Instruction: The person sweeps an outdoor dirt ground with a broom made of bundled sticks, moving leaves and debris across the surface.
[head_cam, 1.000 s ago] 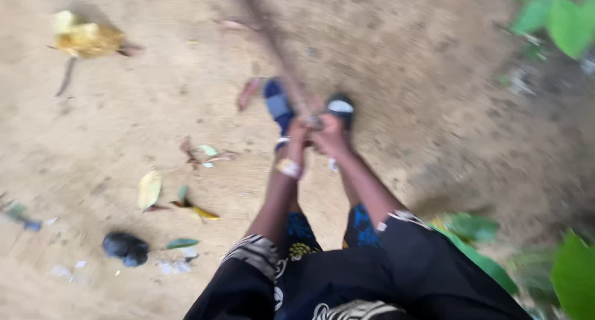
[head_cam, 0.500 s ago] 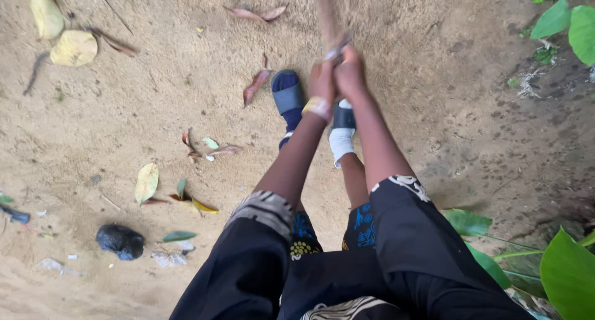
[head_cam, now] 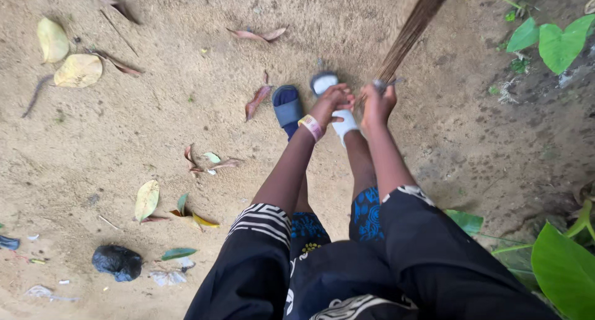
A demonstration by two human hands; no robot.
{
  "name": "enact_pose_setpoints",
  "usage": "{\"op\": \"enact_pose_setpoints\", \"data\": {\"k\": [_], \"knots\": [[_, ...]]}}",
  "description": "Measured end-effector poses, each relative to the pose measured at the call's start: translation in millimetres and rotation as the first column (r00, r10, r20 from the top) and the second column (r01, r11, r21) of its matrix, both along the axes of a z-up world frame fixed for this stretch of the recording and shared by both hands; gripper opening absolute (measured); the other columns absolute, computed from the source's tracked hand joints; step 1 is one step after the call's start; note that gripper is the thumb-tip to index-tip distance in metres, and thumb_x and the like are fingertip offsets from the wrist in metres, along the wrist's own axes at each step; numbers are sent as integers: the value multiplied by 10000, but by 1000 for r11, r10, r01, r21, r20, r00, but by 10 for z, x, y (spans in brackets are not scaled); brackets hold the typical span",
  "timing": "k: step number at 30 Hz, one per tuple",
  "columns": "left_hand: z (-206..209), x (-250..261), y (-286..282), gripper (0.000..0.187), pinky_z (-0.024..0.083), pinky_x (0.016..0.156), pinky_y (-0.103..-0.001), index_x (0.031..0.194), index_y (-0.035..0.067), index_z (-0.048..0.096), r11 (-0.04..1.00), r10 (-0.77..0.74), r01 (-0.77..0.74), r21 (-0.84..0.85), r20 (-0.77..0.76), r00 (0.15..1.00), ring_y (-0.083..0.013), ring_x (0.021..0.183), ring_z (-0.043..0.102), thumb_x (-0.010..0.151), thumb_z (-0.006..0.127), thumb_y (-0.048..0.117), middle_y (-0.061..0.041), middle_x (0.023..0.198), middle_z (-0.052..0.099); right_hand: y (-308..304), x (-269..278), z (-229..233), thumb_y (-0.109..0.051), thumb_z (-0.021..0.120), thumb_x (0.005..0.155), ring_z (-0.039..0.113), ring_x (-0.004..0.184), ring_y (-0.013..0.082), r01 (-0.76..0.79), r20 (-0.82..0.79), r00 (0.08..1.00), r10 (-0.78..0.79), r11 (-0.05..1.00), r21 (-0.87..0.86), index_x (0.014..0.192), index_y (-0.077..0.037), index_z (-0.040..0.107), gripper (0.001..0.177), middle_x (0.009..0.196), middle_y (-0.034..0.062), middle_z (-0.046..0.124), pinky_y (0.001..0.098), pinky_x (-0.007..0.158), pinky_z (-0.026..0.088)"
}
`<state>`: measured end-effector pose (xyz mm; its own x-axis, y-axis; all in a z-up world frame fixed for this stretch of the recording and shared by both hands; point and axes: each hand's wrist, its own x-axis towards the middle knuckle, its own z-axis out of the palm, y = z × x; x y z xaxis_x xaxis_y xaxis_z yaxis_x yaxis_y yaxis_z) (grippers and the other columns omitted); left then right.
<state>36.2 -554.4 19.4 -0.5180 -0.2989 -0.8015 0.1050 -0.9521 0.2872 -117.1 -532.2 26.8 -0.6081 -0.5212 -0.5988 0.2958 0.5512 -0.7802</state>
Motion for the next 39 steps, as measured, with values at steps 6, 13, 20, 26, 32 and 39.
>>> {"op": "enact_pose_setpoints", "data": {"k": [6, 13, 20, 26, 32, 39], "knots": [[-952, -148, 838, 324, 486, 601, -306, 1201, 62, 677, 915, 382, -403, 31, 256, 888, -143, 778, 640, 993, 450, 165, -95, 1023, 701, -72, 445, 346, -4, 661, 764, 670, 583, 193, -310, 291, 928, 231, 913, 266, 925, -94, 527, 228, 760, 74, 681, 361, 461, 521], [-802, -944, 1912, 358, 583, 794, -422, 1177, 84, 671, 996, -92, 92, -11, 23, 996, -248, 952, 709, 934, 579, 331, -126, 1073, 723, -251, 174, 1074, -10, 680, 768, 591, 612, 60, -752, 178, 659, 731, 641, 151, 1549, -120, 488, 812, 840, 19, 685, 274, 537, 529], [-109, -1843, 2488, 369, 556, 912, -458, 1113, 148, 716, 438, -557, 531, -725, 245, 793, -274, 1052, 684, 878, 574, 395, -135, 1111, 739, -255, 30, 650, 4, 646, 793, 627, 628, 50, -553, -133, 803, 580, 810, 193, 1533, -4, 403, 779, 873, 49, 704, 238, 535, 538], [-69, -1831, 2330, 359, 556, 877, -444, 1122, 135, 702, 710, -585, 531, -462, 33, 810, -265, 1013, 683, 892, 577, 381, -133, 1086, 731, -160, 767, 191, -61, 726, 753, 672, 633, 196, -627, 123, 778, 616, 756, 186, 990, 19, 643, 263, 800, 85, 679, 345, 513, 552], [29, -1783, 2168, 350, 555, 842, -430, 1131, 121, 689, 768, -549, 495, -406, -18, 836, -256, 974, 681, 905, 581, 366, -132, 1062, 723, -264, 787, 790, -154, 776, 745, 720, 652, 238, -953, 77, 293, 953, 285, 97, 1013, 6, 677, 328, 747, 197, 699, 393, 595, 531], [-202, -1604, 1881, 341, 555, 801, -413, 1141, 105, 673, 866, -432, 410, -285, -18, 901, -245, 928, 679, 921, 584, 349, -131, 1033, 714, -358, 514, 1069, -59, 744, 769, 634, 592, 149, -725, 241, 687, 685, 664, 181, 1484, -139, 510, 756, 868, 113, 694, 308, 487, 524]]}}
